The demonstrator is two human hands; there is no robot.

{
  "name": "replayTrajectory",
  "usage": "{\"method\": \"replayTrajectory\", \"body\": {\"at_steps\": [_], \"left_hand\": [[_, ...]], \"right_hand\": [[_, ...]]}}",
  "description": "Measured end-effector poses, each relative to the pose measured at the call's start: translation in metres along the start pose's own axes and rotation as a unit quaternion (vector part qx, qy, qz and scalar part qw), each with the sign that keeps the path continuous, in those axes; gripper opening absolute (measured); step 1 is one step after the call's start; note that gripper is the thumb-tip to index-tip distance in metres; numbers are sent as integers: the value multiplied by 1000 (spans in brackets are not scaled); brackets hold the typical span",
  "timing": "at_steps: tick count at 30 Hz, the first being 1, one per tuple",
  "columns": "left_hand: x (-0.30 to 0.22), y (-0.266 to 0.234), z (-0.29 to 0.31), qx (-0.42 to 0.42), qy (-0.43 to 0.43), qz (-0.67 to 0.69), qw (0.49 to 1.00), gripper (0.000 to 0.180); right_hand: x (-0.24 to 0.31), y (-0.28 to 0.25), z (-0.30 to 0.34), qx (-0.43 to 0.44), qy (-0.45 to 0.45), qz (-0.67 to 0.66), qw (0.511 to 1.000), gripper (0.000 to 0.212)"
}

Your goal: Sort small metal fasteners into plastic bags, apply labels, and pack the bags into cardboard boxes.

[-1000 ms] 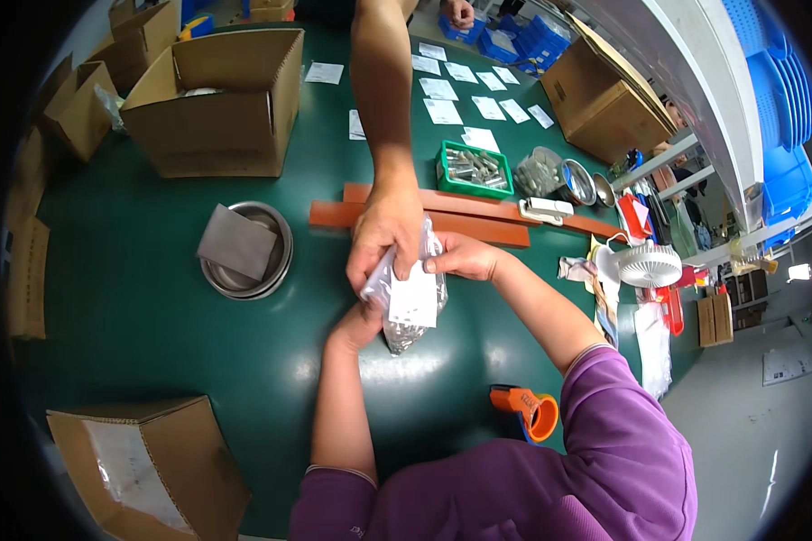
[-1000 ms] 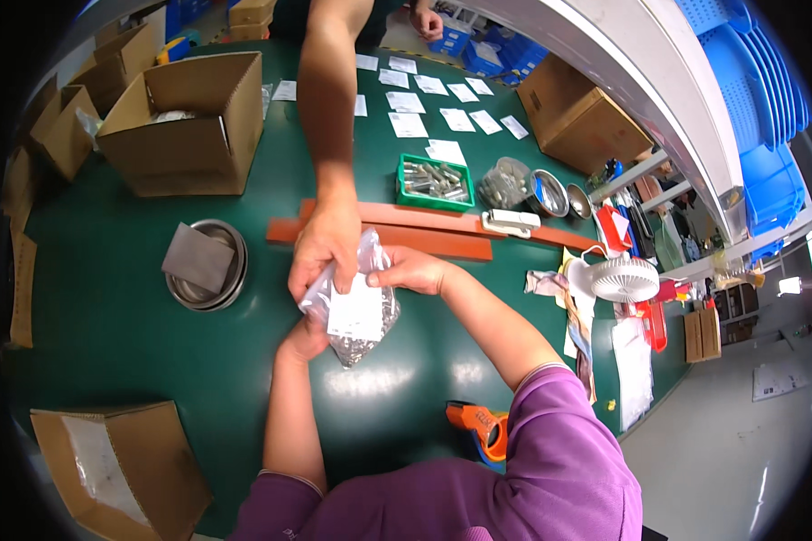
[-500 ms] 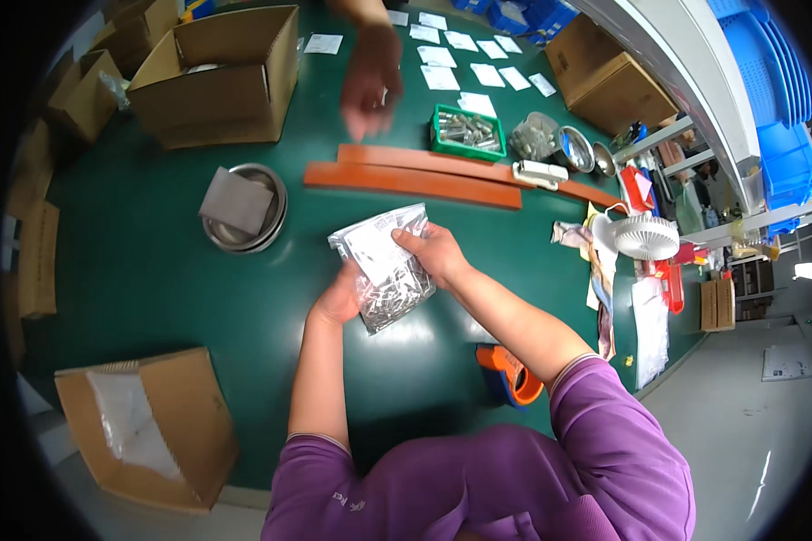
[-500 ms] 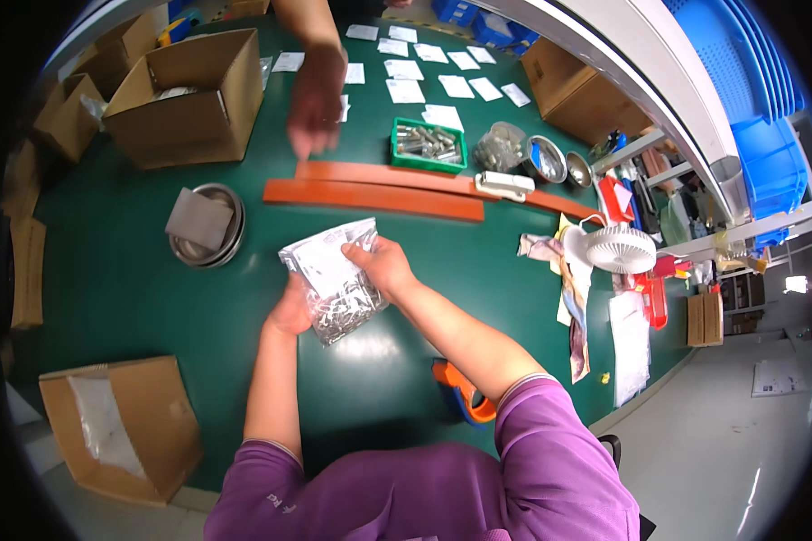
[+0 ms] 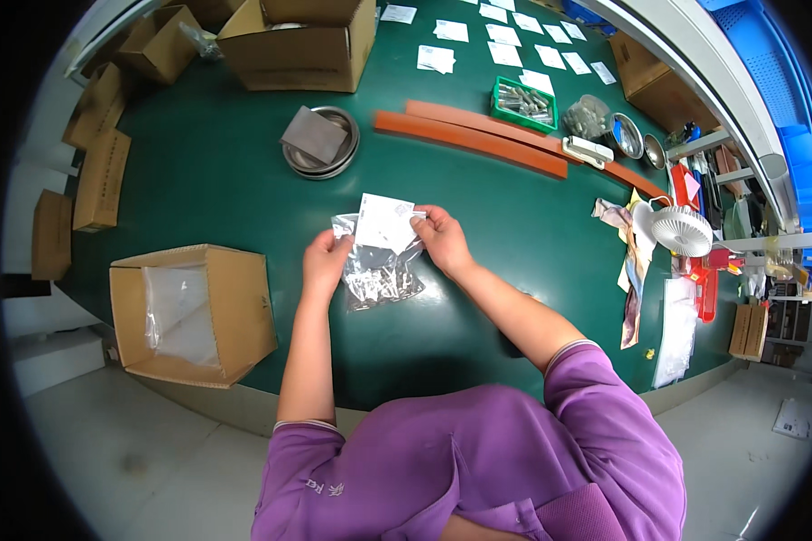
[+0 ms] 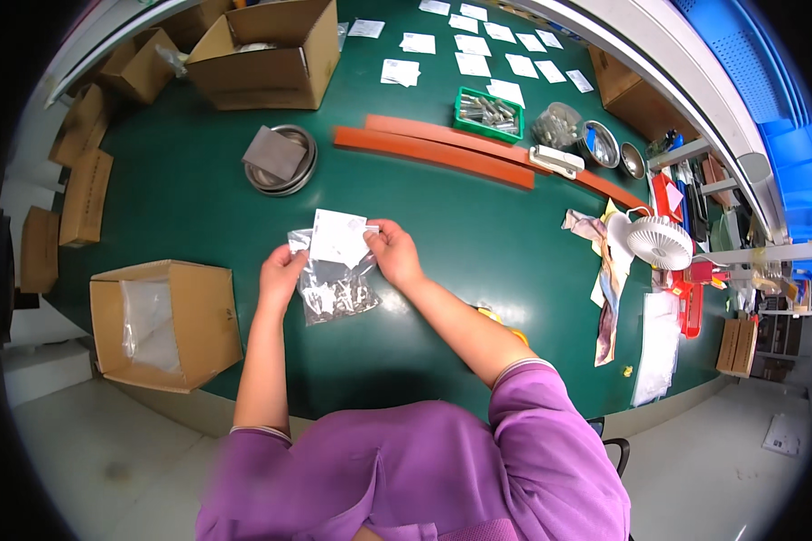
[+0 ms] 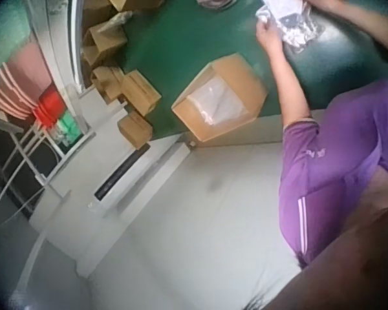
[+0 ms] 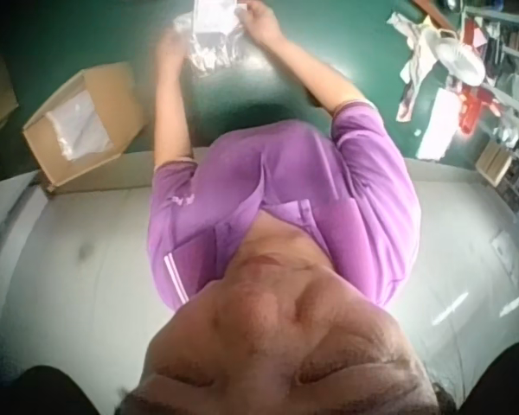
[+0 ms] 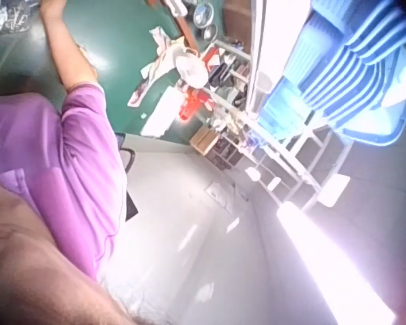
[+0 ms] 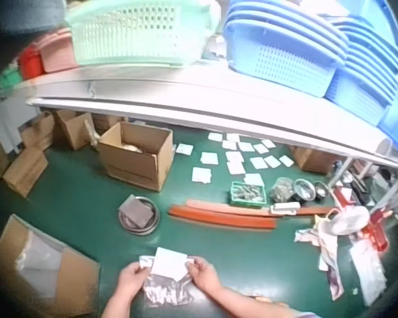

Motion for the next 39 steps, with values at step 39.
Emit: {"method": "replayTrajectory", "body": {"at_steps": [39], "left_hand": [[-33,5,117,-2,386,-404,829,69]], "right_hand": [[-7,-36,64,-108,254,-187,943,20]]}}
Point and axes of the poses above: each hand's wrist, its own z-axis away from the middle knuckle, its own y-axis out of the palm, x = y × z, the point moved 8 cm from there along -z, towards the middle knuckle, and after that the axes turned 12 degrees about -x, right-handed, at the moved point
